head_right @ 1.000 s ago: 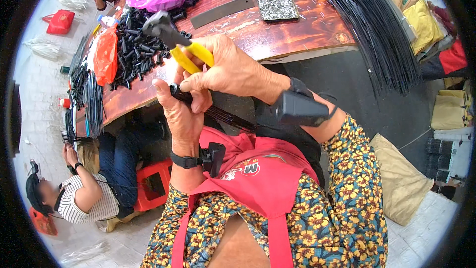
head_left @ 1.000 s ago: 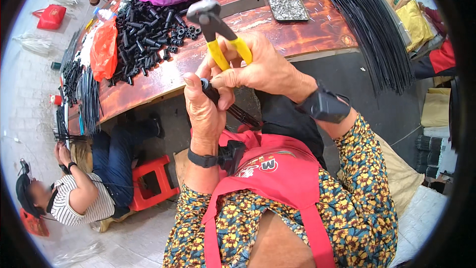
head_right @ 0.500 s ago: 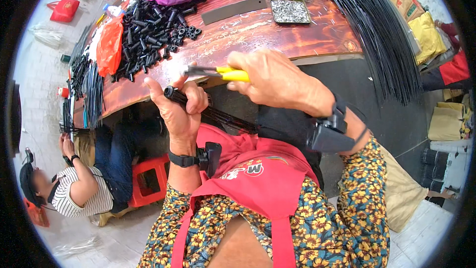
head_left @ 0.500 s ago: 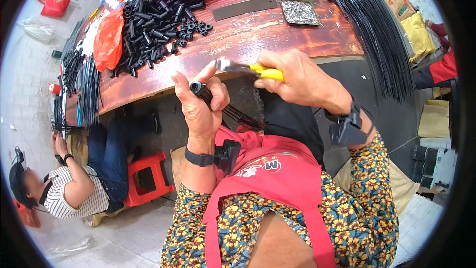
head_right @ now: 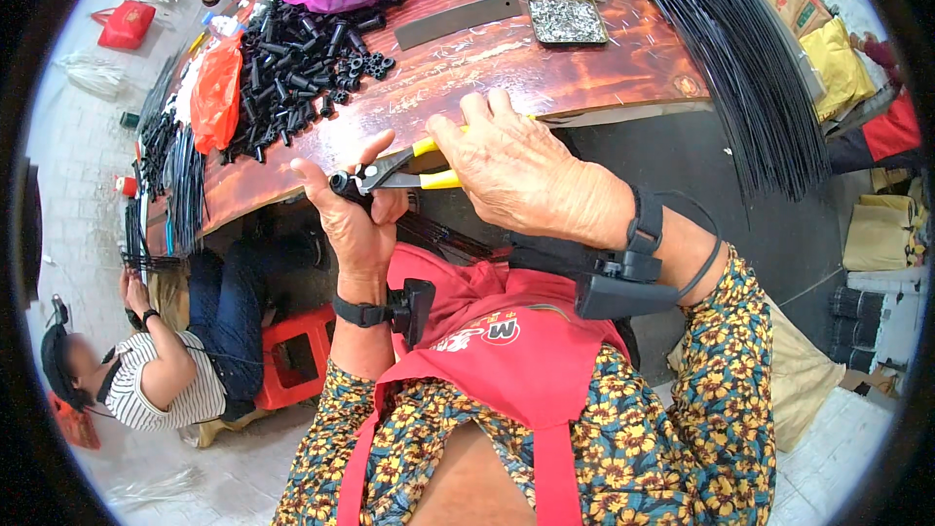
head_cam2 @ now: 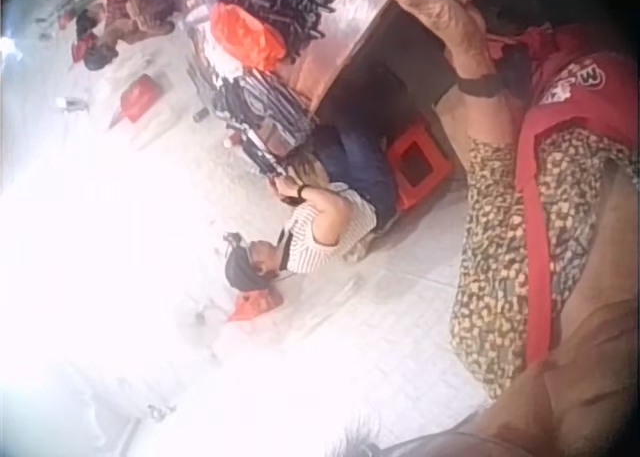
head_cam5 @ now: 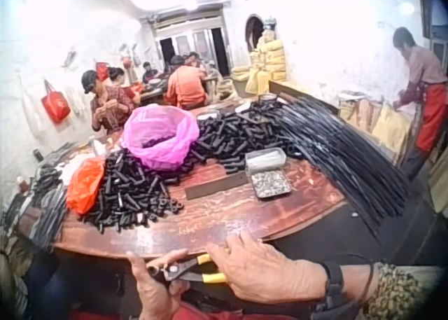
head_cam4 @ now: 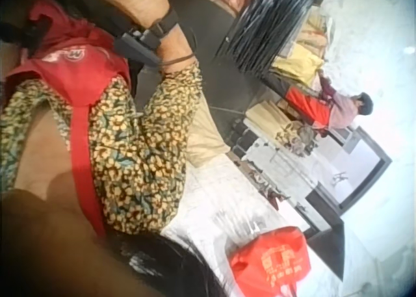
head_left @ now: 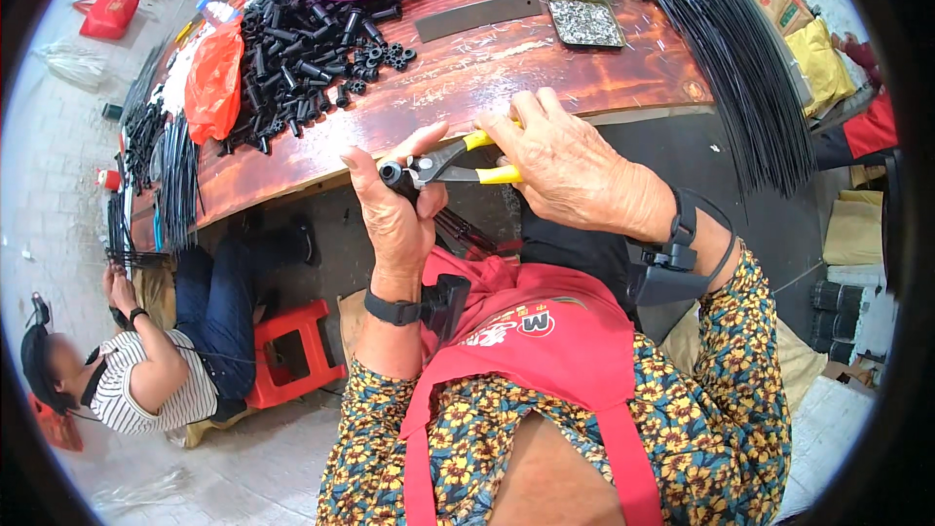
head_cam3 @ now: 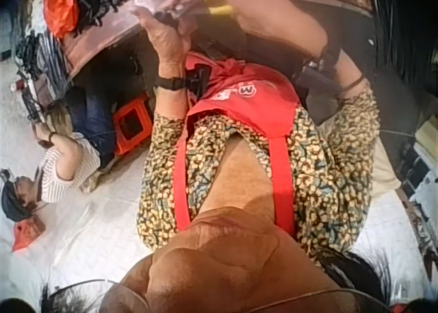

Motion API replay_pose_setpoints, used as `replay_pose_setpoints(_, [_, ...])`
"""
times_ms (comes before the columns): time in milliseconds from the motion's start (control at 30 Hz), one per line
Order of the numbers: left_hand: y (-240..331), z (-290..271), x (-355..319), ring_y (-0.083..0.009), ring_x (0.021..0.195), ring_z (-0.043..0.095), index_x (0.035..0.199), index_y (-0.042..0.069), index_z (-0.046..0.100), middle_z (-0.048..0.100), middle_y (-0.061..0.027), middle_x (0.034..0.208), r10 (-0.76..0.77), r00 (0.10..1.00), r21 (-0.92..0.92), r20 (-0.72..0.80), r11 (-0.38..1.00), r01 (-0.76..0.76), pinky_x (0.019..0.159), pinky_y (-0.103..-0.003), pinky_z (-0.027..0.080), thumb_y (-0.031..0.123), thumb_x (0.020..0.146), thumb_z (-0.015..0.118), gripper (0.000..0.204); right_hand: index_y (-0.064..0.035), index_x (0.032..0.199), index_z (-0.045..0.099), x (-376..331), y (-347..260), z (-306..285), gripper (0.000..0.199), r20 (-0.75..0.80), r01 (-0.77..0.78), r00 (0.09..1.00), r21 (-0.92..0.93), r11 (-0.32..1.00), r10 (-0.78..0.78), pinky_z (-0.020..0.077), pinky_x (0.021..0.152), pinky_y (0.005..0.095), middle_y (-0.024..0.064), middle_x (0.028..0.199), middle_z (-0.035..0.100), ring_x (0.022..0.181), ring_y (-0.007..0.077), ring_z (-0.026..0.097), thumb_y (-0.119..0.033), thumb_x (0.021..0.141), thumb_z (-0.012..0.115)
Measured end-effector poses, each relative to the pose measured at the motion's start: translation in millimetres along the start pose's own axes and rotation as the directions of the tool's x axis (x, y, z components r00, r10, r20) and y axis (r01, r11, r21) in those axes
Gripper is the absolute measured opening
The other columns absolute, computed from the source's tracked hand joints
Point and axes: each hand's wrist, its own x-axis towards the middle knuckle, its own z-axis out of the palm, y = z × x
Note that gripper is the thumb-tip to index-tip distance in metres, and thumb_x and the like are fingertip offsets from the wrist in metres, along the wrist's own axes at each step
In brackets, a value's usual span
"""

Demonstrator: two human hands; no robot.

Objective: Assembling umbrella ribs and plastic caps using pliers in a factory setting.

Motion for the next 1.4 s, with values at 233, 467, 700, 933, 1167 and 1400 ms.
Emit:
replay_pose_setpoints(233, [-2,1,-2,-0.0037,0.045,0.031,0.106,-0.005,0.065,0.050,0.0051,0.062,0.035,0.998,0.024,-0.049,0.999,-0.034,0.042,-0.020,0.023,0.077,0.083,0.033,0.091,0.0021,0.107,0.047,3,-9,-11,0.040,0.000,-0.024,1.000,-0.146,0.989,0.024,0.0461,0.075,0.0398,0.0203,0.091,0.049,0.089,0.0336,0.049,-0.006,0.071,0.062])
replay_pose_setpoints(467, [0,11,-6,-0.0065,0.040,0.023,0.109,-0.008,0.061,0.034,0.0056,0.045,0.061,0.991,0.118,-0.117,0.992,-0.047,0.042,-0.024,0.019,0.079,0.083,0.027,0.097,-0.0016,0.114,0.051,4,-15,-20,0.043,-0.041,-0.034,0.999,-0.245,0.969,0.024,0.0475,0.067,0.0391,0.0155,0.087,0.051,0.081,0.0304,0.051,-0.009,0.073,0.061])
replay_pose_setpoints(700, [0,1,-6,-0.0048,0.044,0.030,0.098,-0.003,0.068,0.049,0.0045,0.058,0.127,0.984,0.154,-0.126,0.982,-0.107,0.041,-0.021,0.022,0.071,0.089,0.030,0.084,0.0005,0.100,0.054,7,-29,-8,0.030,-0.025,-0.121,0.993,-0.222,0.968,0.119,0.0496,0.069,0.0394,0.0172,0.083,0.056,0.083,0.0323,0.056,-0.012,0.074,0.062])
replay_pose_setpoints(933, [9,-9,-7,-0.0062,0.042,0.025,0.103,-0.006,0.065,0.039,0.0055,0.049,0.089,0.987,0.076,-0.130,0.994,-0.080,0.042,-0.022,0.020,0.074,0.087,0.025,0.092,-0.0039,0.102,0.054,9,-15,3,0.027,-0.046,-0.038,0.998,-0.042,0.998,0.036,0.0479,0.071,0.0421,0.0170,0.083,0.056,0.080,0.0336,0.056,-0.010,0.076,0.059])
replay_pose_setpoints(1167, [11,-8,-14,-0.0070,0.041,0.025,0.104,-0.008,0.064,0.033,0.0053,0.043,0.096,0.993,0.216,-0.064,0.973,-0.080,0.043,-0.023,0.021,0.073,0.088,0.020,0.094,-0.0037,0.086,0.056,11,-14,-15,0.017,-0.014,0.089,0.996,-0.184,0.979,-0.093,0.0492,0.060,0.0388,0.0125,0.073,0.058,0.068,0.0291,0.061,-0.015,0.075,0.062])
replay_pose_setpoints(1400, [11,-10,-16,-0.0067,0.041,0.025,0.105,-0.009,0.063,0.033,0.0054,0.042,0.135,0.988,0.228,-0.068,0.967,-0.117,0.042,-0.023,0.021,0.074,0.088,0.021,0.095,-0.0039,0.087,0.055,18,-21,-39,0.018,0.145,0.123,0.986,-0.273,0.954,-0.085,0.0478,0.060,0.0377,0.0116,0.077,0.058,0.074,0.0273,0.061,-0.014,0.075,0.064])
